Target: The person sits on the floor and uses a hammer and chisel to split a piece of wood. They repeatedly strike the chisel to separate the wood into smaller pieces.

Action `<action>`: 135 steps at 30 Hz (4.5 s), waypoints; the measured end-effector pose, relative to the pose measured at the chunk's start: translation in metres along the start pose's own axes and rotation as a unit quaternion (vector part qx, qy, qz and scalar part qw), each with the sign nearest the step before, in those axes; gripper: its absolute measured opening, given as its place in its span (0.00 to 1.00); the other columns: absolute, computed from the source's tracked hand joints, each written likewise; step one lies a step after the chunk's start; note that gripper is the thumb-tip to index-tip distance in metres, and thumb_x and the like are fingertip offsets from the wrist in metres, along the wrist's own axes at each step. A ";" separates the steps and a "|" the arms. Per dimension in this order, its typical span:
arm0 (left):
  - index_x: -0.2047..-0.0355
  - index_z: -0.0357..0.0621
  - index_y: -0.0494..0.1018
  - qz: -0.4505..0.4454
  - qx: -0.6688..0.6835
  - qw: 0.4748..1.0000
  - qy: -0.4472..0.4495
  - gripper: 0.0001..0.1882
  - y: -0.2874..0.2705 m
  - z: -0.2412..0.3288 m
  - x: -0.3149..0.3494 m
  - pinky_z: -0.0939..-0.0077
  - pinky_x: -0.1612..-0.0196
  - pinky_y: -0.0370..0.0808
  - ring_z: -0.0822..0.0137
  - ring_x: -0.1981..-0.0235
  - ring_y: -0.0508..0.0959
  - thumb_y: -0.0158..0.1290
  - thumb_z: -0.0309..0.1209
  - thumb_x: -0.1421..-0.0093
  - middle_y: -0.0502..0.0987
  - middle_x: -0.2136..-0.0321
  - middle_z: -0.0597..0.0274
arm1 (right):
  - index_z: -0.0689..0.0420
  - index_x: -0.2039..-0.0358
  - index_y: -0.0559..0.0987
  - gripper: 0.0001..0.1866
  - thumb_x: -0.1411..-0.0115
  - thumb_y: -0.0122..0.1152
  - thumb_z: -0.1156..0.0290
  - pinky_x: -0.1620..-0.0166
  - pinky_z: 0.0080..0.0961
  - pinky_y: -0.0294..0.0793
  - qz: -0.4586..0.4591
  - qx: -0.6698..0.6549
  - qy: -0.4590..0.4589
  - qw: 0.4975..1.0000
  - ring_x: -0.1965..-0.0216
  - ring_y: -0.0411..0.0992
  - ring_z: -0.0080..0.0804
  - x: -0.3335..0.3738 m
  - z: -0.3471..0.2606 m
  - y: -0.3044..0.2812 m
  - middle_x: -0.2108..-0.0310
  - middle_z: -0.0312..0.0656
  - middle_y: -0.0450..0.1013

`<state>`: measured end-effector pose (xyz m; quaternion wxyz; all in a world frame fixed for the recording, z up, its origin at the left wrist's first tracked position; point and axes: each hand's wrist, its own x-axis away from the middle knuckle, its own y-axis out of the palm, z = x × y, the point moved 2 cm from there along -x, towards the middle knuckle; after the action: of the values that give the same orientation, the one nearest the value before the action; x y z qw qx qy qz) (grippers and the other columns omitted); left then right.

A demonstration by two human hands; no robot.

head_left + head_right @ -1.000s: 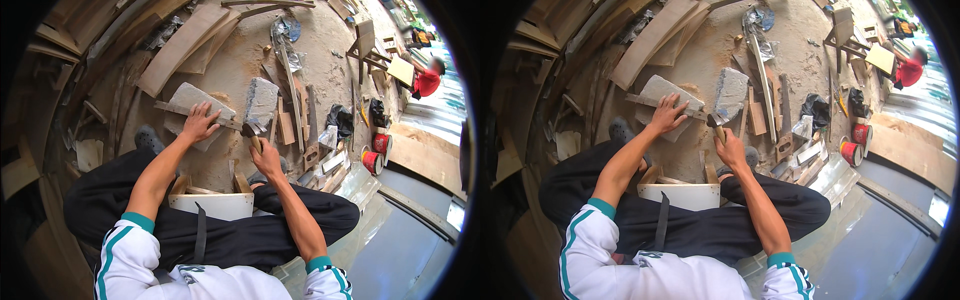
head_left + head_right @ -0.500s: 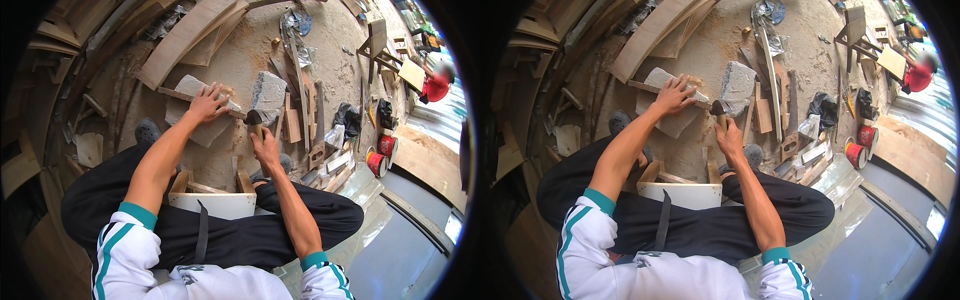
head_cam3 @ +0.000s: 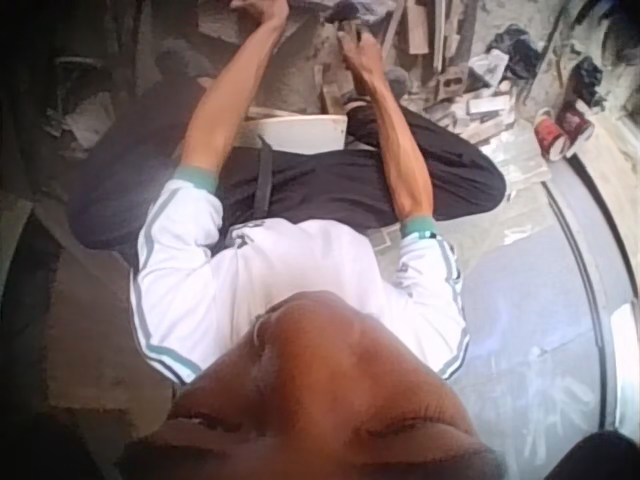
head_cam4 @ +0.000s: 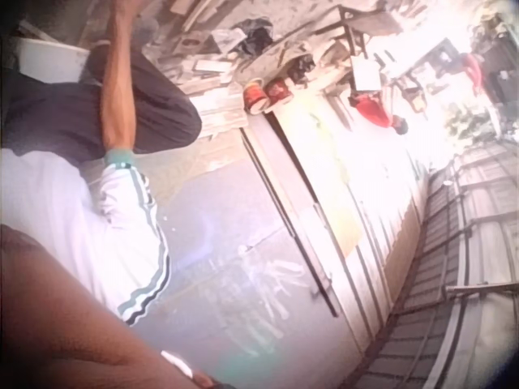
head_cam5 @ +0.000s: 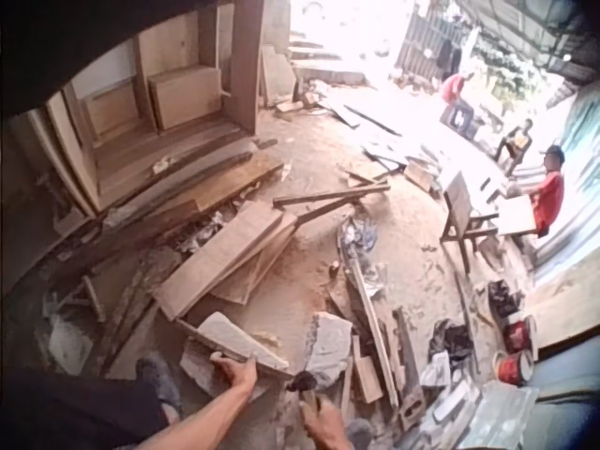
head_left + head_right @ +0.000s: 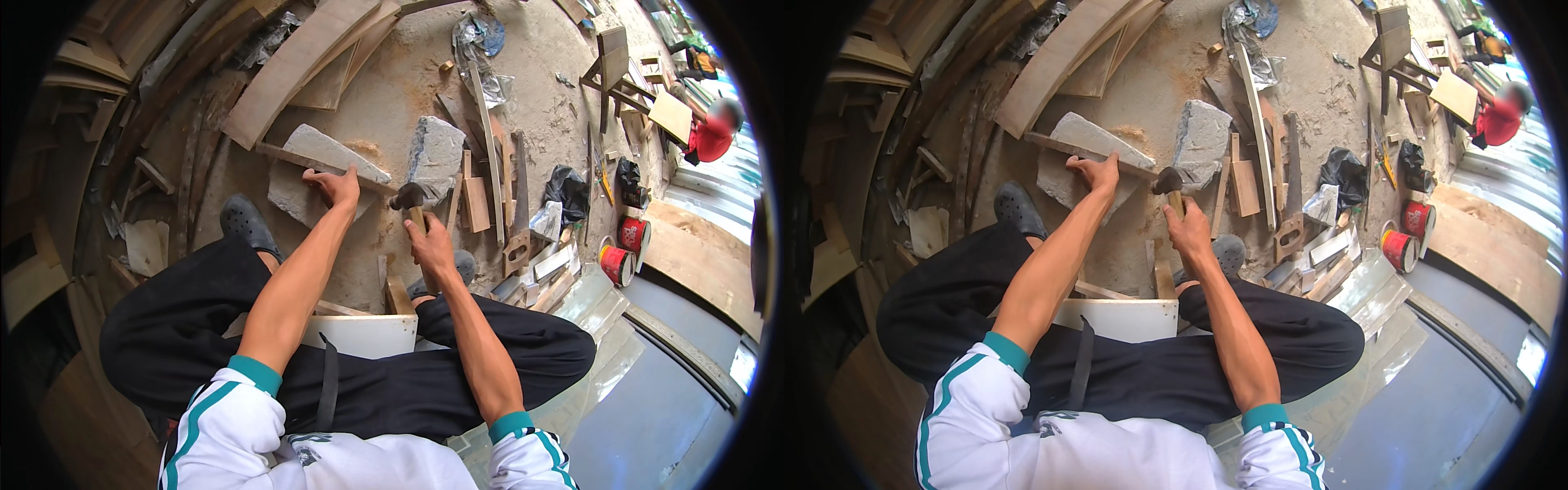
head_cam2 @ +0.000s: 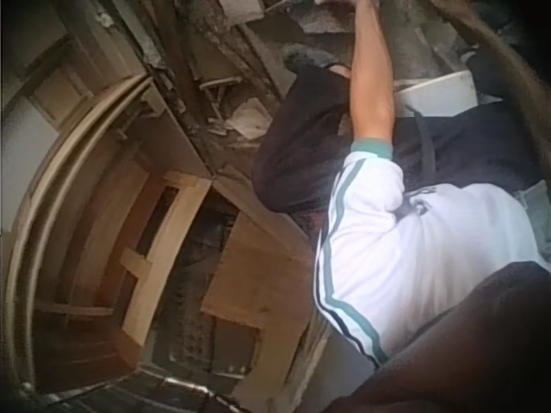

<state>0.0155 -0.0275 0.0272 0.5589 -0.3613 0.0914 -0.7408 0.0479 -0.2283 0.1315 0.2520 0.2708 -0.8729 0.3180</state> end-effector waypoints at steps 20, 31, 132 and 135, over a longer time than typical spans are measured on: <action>0.50 0.44 0.70 -0.067 -0.303 0.831 0.461 0.22 -0.100 -0.054 0.001 0.58 0.52 0.68 0.52 0.52 0.72 0.59 0.40 0.41 0.72 0.56 0.54 | 0.68 0.50 0.75 0.25 0.40 0.61 0.60 0.52 0.42 0.74 0.005 0.032 -0.090 0.995 0.57 0.77 0.59 0.000 0.017 0.033 0.62 0.64 0.77; 0.53 0.46 0.75 -0.129 -0.220 0.769 0.585 0.15 -0.087 -0.041 -0.024 0.63 0.51 0.66 0.58 0.56 0.74 0.57 0.36 0.38 0.75 0.61 0.61 | 0.65 0.51 0.76 0.25 0.39 0.62 0.58 0.59 0.36 0.76 0.036 0.008 -0.090 0.995 0.64 0.80 0.47 0.004 0.007 0.037 0.67 0.56 0.79; 0.39 0.49 0.69 -0.192 -0.202 0.723 0.632 0.30 -0.076 -0.051 -0.041 0.61 0.60 0.72 0.55 0.64 0.72 0.60 0.29 0.43 0.70 0.64 0.56 | 0.62 0.49 0.69 0.22 0.43 0.61 0.72 0.68 0.45 0.78 0.022 0.201 -0.241 0.949 0.68 0.77 0.58 -0.020 0.035 0.104 0.65 0.57 0.77; 0.39 0.49 0.69 -0.194 -0.195 0.721 0.636 0.29 -0.079 -0.054 -0.039 0.61 0.60 0.72 0.55 0.64 0.73 0.60 0.29 0.43 0.70 0.63 0.55 | 0.63 0.51 0.69 0.21 0.42 0.61 0.71 0.68 0.46 0.77 0.063 0.147 -0.253 0.954 0.68 0.77 0.59 -0.009 0.036 0.103 0.68 0.59 0.77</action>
<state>-0.0748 0.0210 0.0140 0.1304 0.0835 0.4959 -0.8545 -0.0202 -0.1829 0.0585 -0.0400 0.3206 -0.8671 0.3791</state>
